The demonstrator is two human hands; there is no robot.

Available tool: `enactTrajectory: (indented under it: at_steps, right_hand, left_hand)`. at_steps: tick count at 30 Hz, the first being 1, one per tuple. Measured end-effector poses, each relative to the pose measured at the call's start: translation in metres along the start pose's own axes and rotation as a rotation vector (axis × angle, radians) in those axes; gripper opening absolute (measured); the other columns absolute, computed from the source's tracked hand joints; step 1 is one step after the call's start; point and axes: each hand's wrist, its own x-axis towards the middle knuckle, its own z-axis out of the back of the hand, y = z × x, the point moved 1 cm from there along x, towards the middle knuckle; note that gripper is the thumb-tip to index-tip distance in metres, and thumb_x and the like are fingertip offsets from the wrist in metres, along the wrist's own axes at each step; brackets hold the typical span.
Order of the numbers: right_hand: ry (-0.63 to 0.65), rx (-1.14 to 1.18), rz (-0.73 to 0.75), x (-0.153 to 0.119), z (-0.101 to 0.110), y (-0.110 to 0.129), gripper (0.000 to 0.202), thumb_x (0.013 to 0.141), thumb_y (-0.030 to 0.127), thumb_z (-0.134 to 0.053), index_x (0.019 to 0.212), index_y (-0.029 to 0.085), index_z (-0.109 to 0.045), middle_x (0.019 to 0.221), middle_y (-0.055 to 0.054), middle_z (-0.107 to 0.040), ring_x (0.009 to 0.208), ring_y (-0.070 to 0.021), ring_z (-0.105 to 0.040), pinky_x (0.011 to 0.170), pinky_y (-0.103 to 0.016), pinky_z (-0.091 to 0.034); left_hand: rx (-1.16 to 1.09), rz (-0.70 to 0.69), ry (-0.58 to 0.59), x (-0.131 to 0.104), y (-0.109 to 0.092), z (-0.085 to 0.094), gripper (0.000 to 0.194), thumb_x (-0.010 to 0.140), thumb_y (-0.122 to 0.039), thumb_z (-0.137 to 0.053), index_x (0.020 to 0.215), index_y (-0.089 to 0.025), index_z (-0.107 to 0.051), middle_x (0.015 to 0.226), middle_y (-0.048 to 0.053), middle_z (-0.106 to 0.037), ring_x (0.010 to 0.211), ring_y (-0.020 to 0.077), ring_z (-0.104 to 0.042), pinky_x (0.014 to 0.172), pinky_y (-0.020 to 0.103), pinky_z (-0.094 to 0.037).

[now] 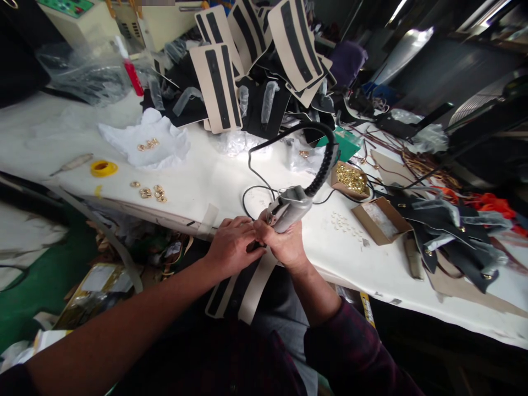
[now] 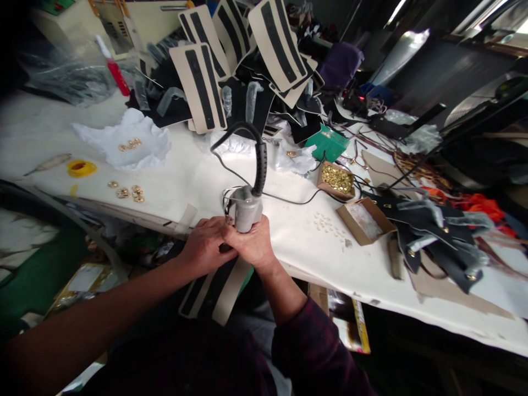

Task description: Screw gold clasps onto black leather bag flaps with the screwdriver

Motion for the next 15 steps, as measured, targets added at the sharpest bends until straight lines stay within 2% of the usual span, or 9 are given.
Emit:
enactTrajectory:
  at_steps: [7,10,13,15]
  right_hand:
    - [0.054,0.116,0.022,0.003,0.002,0.004,0.036,0.069,0.043,-0.088,0.073,0.019,-0.062,0.064,0.002,-0.059,0.058,-0.0130,-0.054,0.055,-0.027,-0.049]
    - [0.031,0.103,-0.003,0.003,-0.002,0.002,0.035,0.073,0.042,-0.086,0.069,0.019,-0.060,0.061,0.003,-0.056,0.054,-0.0118,-0.051,0.053,-0.026,-0.047]
    - [0.007,0.092,-0.026,0.002,-0.007,0.004,0.034,0.073,0.040,-0.087,0.069,0.019,-0.061,0.061,0.003,-0.055,0.055,-0.0112,-0.050,0.053,-0.025,-0.046]
    - [0.041,0.112,-0.047,0.002,-0.008,0.009,0.039,0.068,0.043,-0.090,0.068,0.019,-0.059,0.062,0.004,-0.054,0.057,-0.0110,-0.048,0.053,-0.024,-0.044]
  left_hand:
    - [0.007,0.040,0.021,0.001,-0.002,-0.002,0.016,0.085,-0.032,-0.079,0.100,-0.025,-0.076,0.110,0.008,-0.077,0.112,0.0302,-0.066,0.091,0.046,-0.048]
    - [0.011,0.025,0.026,0.000,-0.002,-0.001,0.014,0.085,-0.030,-0.078,0.097,-0.023,-0.075,0.104,0.008,-0.078,0.111,0.0313,-0.067,0.090,0.046,-0.048]
    - [0.023,-0.003,0.020,-0.001,-0.005,0.003,0.017,0.090,-0.024,-0.071,0.106,-0.018,-0.074,0.109,0.010,-0.077,0.114,0.0324,-0.066,0.091,0.047,-0.049]
    - [0.032,-0.014,0.000,-0.002,-0.006,0.004,0.022,0.093,-0.022,-0.067,0.113,-0.015,-0.073,0.114,0.011,-0.076,0.114,0.0328,-0.067,0.090,0.048,-0.051]
